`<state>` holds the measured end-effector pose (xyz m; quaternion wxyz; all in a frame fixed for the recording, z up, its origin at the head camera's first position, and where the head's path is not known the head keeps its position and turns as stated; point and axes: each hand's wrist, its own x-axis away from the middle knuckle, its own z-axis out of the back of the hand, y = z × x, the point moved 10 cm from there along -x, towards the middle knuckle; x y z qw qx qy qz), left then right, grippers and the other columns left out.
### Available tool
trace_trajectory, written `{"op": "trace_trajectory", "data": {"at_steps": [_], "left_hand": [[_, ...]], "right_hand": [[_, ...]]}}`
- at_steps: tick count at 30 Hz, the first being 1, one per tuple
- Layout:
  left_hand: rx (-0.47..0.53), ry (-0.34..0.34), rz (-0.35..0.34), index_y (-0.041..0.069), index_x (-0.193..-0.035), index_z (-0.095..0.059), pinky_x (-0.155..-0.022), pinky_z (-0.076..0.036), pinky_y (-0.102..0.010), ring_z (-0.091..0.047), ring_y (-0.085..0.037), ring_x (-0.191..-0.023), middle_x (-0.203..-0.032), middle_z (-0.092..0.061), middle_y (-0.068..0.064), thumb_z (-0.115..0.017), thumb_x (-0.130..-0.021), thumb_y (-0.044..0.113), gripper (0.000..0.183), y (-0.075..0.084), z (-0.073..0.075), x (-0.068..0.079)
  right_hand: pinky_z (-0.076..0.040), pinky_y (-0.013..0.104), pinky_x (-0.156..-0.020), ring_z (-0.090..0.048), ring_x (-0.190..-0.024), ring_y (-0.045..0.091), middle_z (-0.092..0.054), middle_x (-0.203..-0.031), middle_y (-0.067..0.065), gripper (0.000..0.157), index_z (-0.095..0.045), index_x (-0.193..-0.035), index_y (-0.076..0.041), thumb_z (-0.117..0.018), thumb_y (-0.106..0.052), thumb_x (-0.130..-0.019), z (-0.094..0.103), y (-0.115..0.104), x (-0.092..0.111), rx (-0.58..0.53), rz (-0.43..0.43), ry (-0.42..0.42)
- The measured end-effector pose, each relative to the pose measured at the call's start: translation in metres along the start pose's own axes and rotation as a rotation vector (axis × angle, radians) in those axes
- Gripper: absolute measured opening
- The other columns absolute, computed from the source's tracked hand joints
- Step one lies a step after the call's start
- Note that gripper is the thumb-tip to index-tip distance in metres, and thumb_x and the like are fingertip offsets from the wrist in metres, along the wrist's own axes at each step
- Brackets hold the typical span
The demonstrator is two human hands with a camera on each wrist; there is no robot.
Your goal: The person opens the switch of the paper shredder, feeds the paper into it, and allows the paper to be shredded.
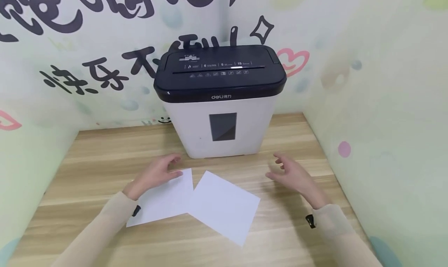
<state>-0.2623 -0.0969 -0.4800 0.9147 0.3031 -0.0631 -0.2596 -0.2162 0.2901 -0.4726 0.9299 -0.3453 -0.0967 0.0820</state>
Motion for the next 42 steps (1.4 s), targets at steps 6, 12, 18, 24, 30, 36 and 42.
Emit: {"op": "trace_trajectory", "data": {"at_steps": [6,12,18,24,30,36,42], "left_hand": [[-0.084,-0.051,-0.098,0.004,-0.131,-0.061,-0.096,-0.051,-0.041,-0.065,-0.025,-0.111,-0.12,-0.069,-0.01,-0.083,-0.082,0.021,0.056,0.021,-0.019,-0.007],[-0.136,-0.1,-0.135,0.006,-0.132,-0.061,-0.094,-0.051,-0.041,-0.064,-0.023,-0.112,-0.12,-0.068,-0.008,-0.083,-0.081,0.021,0.058,0.035,-0.034,-0.013],[-0.146,-0.163,-0.162,0.005,-0.137,-0.058,-0.102,-0.047,-0.041,-0.058,-0.027,-0.122,-0.131,-0.063,-0.01,-0.084,-0.08,0.022,0.064,0.046,-0.045,-0.02],[-0.2,-0.209,-0.187,0.009,-0.134,-0.06,-0.106,-0.042,-0.042,-0.054,-0.029,-0.126,-0.137,-0.058,-0.01,-0.088,-0.076,0.026,0.067,0.058,-0.059,-0.028],[-0.277,-0.253,-0.199,0.014,-0.135,-0.059,-0.109,-0.039,-0.042,-0.049,-0.028,-0.129,-0.136,-0.055,-0.007,-0.088,-0.075,0.03,0.069,0.064,-0.08,-0.033],[-0.319,-0.259,-0.174,0.012,-0.139,-0.057,-0.109,-0.038,-0.045,-0.043,-0.029,-0.133,-0.14,-0.051,-0.008,-0.088,-0.075,0.032,0.073,0.061,-0.086,-0.036],[-0.315,-0.239,-0.173,0.012,-0.133,-0.063,-0.107,-0.04,-0.045,-0.044,-0.027,-0.13,-0.136,-0.052,-0.007,-0.089,-0.074,0.031,0.067,0.06,-0.086,-0.035]], "right_hand": [[-0.052,0.053,-0.088,-0.06,-0.11,0.04,-0.059,-0.126,0.024,0.073,-0.041,-0.146,0.001,-0.073,-0.035,-0.091,-0.024,-0.004,0.001,0.088,0.015,-0.058],[-0.052,0.053,-0.087,-0.064,-0.103,0.034,-0.063,-0.121,0.018,0.074,-0.045,-0.145,-0.002,-0.076,-0.037,-0.087,-0.044,-0.01,0.004,0.219,0.023,-0.104],[-0.055,0.051,-0.078,-0.065,-0.097,0.03,-0.063,-0.115,0.012,0.073,-0.053,-0.138,-0.006,-0.079,-0.044,-0.082,-0.059,-0.019,0.013,0.357,0.012,-0.148],[-0.053,0.044,-0.069,-0.06,-0.083,0.023,-0.058,-0.101,0.005,0.068,-0.063,-0.117,-0.008,-0.085,-0.052,-0.07,-0.072,-0.035,0.023,0.473,0.032,-0.114],[-0.049,0.041,-0.063,-0.051,-0.077,0.024,-0.049,-0.092,0.007,0.077,-0.058,-0.104,-0.005,-0.087,-0.061,-0.06,-0.091,-0.048,0.028,0.608,0.054,-0.107],[-0.048,0.038,-0.059,-0.05,-0.075,0.023,-0.048,-0.088,0.006,0.075,-0.056,-0.1,-0.006,-0.09,-0.057,-0.057,-0.094,-0.055,0.028,0.65,0.091,-0.041],[-0.049,0.04,-0.065,-0.053,-0.076,0.023,-0.051,-0.087,0.006,0.072,-0.058,-0.103,-0.004,-0.091,-0.051,-0.06,-0.097,-0.053,0.026,0.627,0.068,-0.055]]}}
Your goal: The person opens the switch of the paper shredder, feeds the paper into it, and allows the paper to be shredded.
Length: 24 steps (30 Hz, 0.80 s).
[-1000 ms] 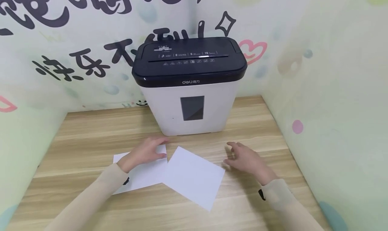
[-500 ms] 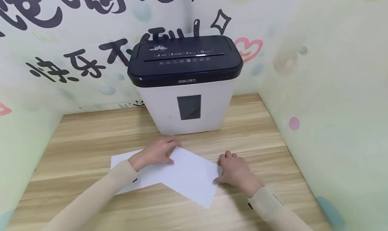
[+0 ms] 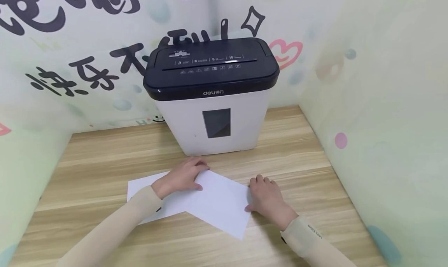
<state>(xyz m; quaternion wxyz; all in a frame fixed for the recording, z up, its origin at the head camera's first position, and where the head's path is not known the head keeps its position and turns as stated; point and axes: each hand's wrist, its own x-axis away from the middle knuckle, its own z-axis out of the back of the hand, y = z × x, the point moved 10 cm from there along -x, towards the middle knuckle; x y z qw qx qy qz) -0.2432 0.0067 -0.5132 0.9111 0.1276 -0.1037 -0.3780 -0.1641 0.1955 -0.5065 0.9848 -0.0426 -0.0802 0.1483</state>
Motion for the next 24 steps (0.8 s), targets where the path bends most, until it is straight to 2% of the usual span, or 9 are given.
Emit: {"op": "trace_trajectory", "data": {"at_steps": [7,11,15,19,21,24], "left_hand": [[0.016,0.023,-0.006,0.013,-0.127,-0.066,-0.108,-0.039,-0.046,-0.044,-0.027,-0.131,-0.136,-0.052,-0.007,-0.089,-0.074,0.032,0.061,-0.002,0.0,0.0],[0.019,0.034,-0.01,0.016,-0.118,-0.068,-0.107,-0.04,-0.047,-0.045,-0.027,-0.129,-0.135,-0.052,-0.006,-0.089,-0.073,0.032,0.052,-0.003,0.0,-0.001],[0.05,0.042,-0.02,0.017,-0.108,-0.065,-0.099,-0.046,-0.04,-0.055,-0.021,-0.113,-0.12,-0.059,-0.001,-0.09,-0.073,0.029,0.045,-0.003,-0.001,-0.002],[0.155,0.027,0.028,0.016,-0.108,-0.06,-0.087,-0.05,-0.033,-0.061,-0.015,-0.094,-0.106,-0.066,0.003,-0.089,-0.074,0.024,0.046,-0.006,-0.005,0.0],[0.208,0.037,0.058,0.015,-0.112,-0.06,-0.086,-0.052,-0.034,-0.064,-0.016,-0.095,-0.107,-0.069,0.0,-0.089,-0.074,0.021,0.048,-0.009,-0.005,0.003],[0.252,0.078,0.091,0.014,-0.119,-0.059,-0.085,-0.052,-0.035,-0.064,-0.018,-0.095,-0.108,-0.07,-0.004,-0.089,-0.075,0.021,0.054,-0.015,-0.004,0.006]], "right_hand": [[-0.051,0.041,-0.069,-0.055,-0.077,0.022,-0.053,-0.088,0.006,0.066,-0.061,-0.102,-0.004,-0.091,-0.048,-0.063,-0.004,0.003,-0.004,-0.028,-0.024,-0.051],[-0.05,0.039,-0.068,-0.054,-0.076,0.02,-0.054,-0.088,0.003,0.058,-0.061,-0.1,-0.008,-0.092,-0.042,-0.065,-0.006,0.003,-0.005,-0.092,-0.032,-0.073],[-0.052,0.039,-0.07,-0.059,-0.078,0.018,-0.062,-0.093,0.003,0.057,-0.056,-0.107,-0.009,-0.091,-0.032,-0.069,-0.014,0.006,-0.006,-0.23,-0.078,-0.122],[-0.052,0.039,-0.07,-0.06,-0.078,0.018,-0.066,-0.095,0.007,0.063,-0.052,-0.121,-0.008,-0.089,-0.02,-0.072,-0.021,0.015,-0.004,-0.397,-0.155,-0.139],[-0.05,0.036,-0.068,-0.058,-0.076,0.017,-0.067,-0.095,0.008,0.064,-0.052,-0.126,-0.006,-0.088,-0.015,-0.073,-0.022,0.022,-0.003,-0.474,-0.182,-0.115],[-0.047,0.032,-0.062,-0.054,-0.07,0.016,-0.064,-0.086,0.005,0.059,-0.056,-0.125,-0.004,-0.086,-0.012,-0.075,-0.022,0.032,-0.003,-0.59,-0.204,-0.071]]}}
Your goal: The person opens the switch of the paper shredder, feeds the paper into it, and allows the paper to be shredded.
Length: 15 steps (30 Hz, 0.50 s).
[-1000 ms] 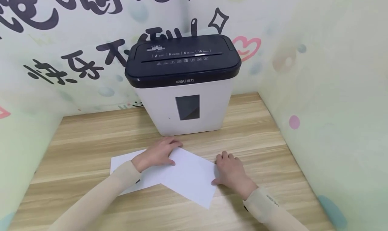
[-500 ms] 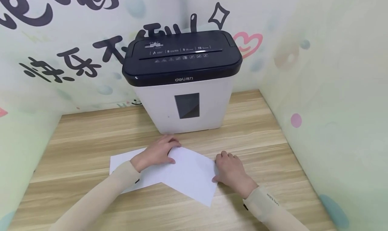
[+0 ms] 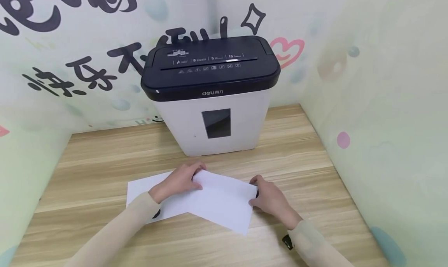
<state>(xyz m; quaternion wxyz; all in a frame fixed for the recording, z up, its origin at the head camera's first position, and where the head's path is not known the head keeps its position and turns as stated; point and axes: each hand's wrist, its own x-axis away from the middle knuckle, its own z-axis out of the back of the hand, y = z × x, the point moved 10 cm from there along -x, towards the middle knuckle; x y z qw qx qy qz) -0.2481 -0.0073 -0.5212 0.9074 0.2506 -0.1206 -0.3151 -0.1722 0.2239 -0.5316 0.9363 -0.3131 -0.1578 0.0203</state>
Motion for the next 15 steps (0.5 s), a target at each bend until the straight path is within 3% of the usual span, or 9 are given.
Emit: {"op": "trace_trajectory", "data": {"at_steps": [6,8,11,13,15], "left_hand": [[0.159,0.081,0.092,0.014,-0.126,-0.061,-0.061,-0.046,-0.028,-0.052,-0.013,-0.068,-0.076,-0.058,0.002,-0.087,-0.078,0.018,0.055,-0.018,0.007,0.003],[0.205,0.091,0.118,0.011,-0.113,-0.066,-0.055,-0.042,-0.026,-0.048,-0.011,-0.062,-0.07,-0.054,0.003,-0.085,-0.08,0.019,0.038,-0.021,0.009,0.004],[0.24,0.088,0.133,0.011,-0.092,-0.069,-0.054,-0.039,-0.024,-0.046,-0.01,-0.061,-0.067,-0.052,0.004,-0.08,-0.086,0.021,0.016,-0.024,0.01,0.005],[0.259,0.085,0.142,0.013,-0.081,-0.067,-0.054,-0.039,-0.023,-0.045,-0.009,-0.061,-0.067,-0.053,0.005,-0.076,-0.089,0.022,0.015,-0.025,0.011,0.006],[0.274,0.086,0.129,0.015,-0.082,-0.068,-0.056,-0.04,-0.023,-0.046,-0.009,-0.063,-0.068,-0.055,0.005,-0.074,-0.092,0.022,0.013,-0.023,0.013,0.007]], "right_hand": [[-0.04,0.026,-0.054,-0.046,-0.06,0.013,-0.058,-0.067,-0.002,0.019,-0.075,-0.091,-0.01,-0.083,-0.024,-0.081,0.016,0.017,-0.004,-0.156,-0.004,0.076],[-0.037,0.025,-0.052,-0.044,-0.058,0.012,-0.058,-0.064,-0.002,0.017,-0.076,-0.083,-0.013,-0.08,-0.029,-0.084,0.019,0.021,-0.005,-0.195,-0.011,0.086],[-0.038,0.024,-0.051,-0.046,-0.059,0.013,-0.062,-0.068,-0.001,0.018,-0.077,-0.086,-0.014,-0.077,-0.033,-0.087,0.025,0.026,-0.008,-0.231,-0.015,0.115],[-0.04,0.024,-0.05,-0.049,-0.059,0.013,-0.064,-0.069,0.001,0.02,-0.077,-0.086,-0.011,-0.076,-0.031,-0.089,0.03,0.026,-0.009,-0.249,-0.008,0.138],[-0.042,0.024,-0.05,-0.054,-0.058,0.015,-0.065,-0.068,0.003,0.02,-0.075,-0.088,-0.008,-0.075,-0.028,-0.09,0.036,0.026,-0.01,-0.306,-0.017,0.163]]}}
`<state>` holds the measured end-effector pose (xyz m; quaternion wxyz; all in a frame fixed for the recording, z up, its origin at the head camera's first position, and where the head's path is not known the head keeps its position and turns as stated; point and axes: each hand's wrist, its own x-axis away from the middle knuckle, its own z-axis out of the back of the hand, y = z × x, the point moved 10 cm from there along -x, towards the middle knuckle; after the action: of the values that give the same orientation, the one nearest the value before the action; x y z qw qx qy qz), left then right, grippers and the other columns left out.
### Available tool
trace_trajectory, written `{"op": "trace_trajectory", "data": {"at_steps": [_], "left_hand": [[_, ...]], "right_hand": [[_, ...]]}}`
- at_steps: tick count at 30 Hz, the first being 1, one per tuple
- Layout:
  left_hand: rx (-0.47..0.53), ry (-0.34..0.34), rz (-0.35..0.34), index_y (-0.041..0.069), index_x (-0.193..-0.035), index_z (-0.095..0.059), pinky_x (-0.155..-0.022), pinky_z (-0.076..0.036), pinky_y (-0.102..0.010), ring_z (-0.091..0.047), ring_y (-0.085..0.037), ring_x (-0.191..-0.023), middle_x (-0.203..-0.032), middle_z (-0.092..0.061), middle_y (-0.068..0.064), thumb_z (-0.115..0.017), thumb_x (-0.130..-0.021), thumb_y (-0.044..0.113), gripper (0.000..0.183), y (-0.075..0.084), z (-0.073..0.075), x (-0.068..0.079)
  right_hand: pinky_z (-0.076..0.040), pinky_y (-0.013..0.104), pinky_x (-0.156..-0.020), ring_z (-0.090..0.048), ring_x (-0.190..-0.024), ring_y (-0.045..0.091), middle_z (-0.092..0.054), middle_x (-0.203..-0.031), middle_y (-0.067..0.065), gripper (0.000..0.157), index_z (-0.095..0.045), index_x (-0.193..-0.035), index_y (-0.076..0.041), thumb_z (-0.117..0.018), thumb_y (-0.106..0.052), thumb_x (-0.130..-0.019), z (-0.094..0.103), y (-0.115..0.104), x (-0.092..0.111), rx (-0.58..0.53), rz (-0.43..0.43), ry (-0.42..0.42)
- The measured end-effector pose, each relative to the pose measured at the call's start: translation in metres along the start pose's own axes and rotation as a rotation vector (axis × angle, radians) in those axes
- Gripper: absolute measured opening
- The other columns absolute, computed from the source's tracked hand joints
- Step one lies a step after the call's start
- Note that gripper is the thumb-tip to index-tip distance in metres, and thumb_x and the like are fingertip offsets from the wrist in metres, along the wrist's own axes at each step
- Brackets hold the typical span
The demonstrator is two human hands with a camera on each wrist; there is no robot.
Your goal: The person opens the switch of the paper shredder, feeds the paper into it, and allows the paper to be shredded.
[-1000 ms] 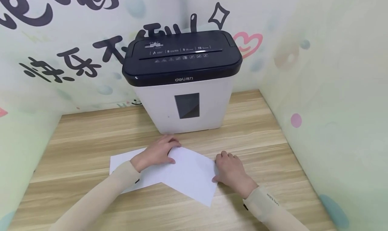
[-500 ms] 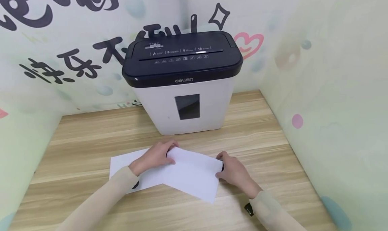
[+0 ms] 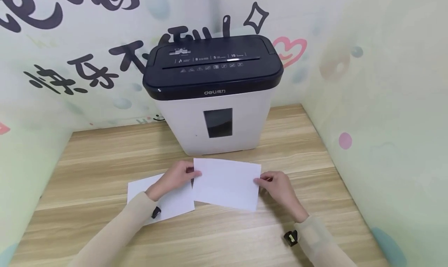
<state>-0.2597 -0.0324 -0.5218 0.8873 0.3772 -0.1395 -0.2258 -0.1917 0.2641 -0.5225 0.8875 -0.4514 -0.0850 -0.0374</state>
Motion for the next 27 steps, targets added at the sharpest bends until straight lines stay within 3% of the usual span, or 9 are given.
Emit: {"op": "trace_trajectory", "data": {"at_steps": [5,11,14,18,25,27], "left_hand": [[0.049,-0.018,-0.01,0.011,-0.084,-0.071,-0.059,-0.045,-0.023,-0.053,-0.011,-0.068,-0.074,-0.062,0.004,-0.075,-0.09,0.015,0.008,0.01,0.009,0.001],[0.158,0.011,-0.046,0.003,-0.089,-0.071,-0.068,-0.053,-0.027,-0.062,-0.015,-0.078,-0.082,-0.068,-0.003,-0.074,-0.088,0.005,0.003,0.025,0.032,0.005],[0.167,0.07,-0.085,0.001,-0.09,-0.073,-0.069,-0.053,-0.026,-0.062,-0.015,-0.077,-0.082,-0.069,-0.004,-0.073,-0.089,0.004,0.003,0.033,0.047,0.009],[0.13,0.174,-0.142,0.003,-0.088,-0.075,-0.061,-0.051,-0.024,-0.059,-0.012,-0.069,-0.078,-0.07,-0.004,-0.075,-0.088,0.008,0.005,0.049,0.072,0.018],[0.007,0.374,-0.32,0.004,-0.082,-0.077,-0.052,-0.047,-0.022,-0.058,-0.01,-0.06,-0.071,-0.07,0.0,-0.081,-0.083,0.008,0.005,0.101,0.126,0.04],[-0.036,0.415,-0.356,0.006,-0.081,-0.077,-0.052,-0.045,-0.022,-0.057,-0.009,-0.06,-0.07,-0.069,0.002,-0.081,-0.082,0.008,0.005,0.117,0.14,0.046]], "right_hand": [[-0.055,0.027,-0.058,-0.069,-0.064,0.018,-0.071,-0.072,0.01,0.026,-0.072,-0.1,0.004,-0.072,-0.021,-0.093,0.011,-0.006,-0.005,-0.187,-0.043,0.009],[-0.058,0.028,-0.072,-0.074,-0.08,0.026,-0.075,-0.087,0.014,0.029,-0.072,-0.104,0.008,-0.078,-0.015,-0.087,0.023,-0.024,-0.007,-0.186,-0.016,-0.003],[-0.059,0.031,-0.068,-0.074,-0.078,0.03,-0.075,-0.081,0.012,0.024,-0.075,-0.098,0.006,-0.078,-0.015,-0.087,0.028,-0.038,-0.006,-0.12,0.042,0.019],[-0.059,0.032,-0.062,-0.074,-0.067,0.023,-0.074,-0.074,0.009,0.017,-0.077,-0.091,0.003,-0.077,-0.014,-0.087,0.039,-0.064,-0.003,-0.057,0.135,0.058],[-0.053,0.019,-0.055,-0.07,-0.062,0.007,-0.073,-0.07,0.001,0.014,-0.078,-0.088,-0.003,-0.078,-0.016,-0.087,0.076,-0.123,0.008,0.071,0.295,0.151],[-0.053,0.018,-0.056,-0.07,-0.063,0.006,-0.074,-0.071,0.003,0.013,-0.078,-0.089,-0.002,-0.078,-0.015,-0.087,0.087,-0.14,0.011,0.062,0.321,0.152]]}}
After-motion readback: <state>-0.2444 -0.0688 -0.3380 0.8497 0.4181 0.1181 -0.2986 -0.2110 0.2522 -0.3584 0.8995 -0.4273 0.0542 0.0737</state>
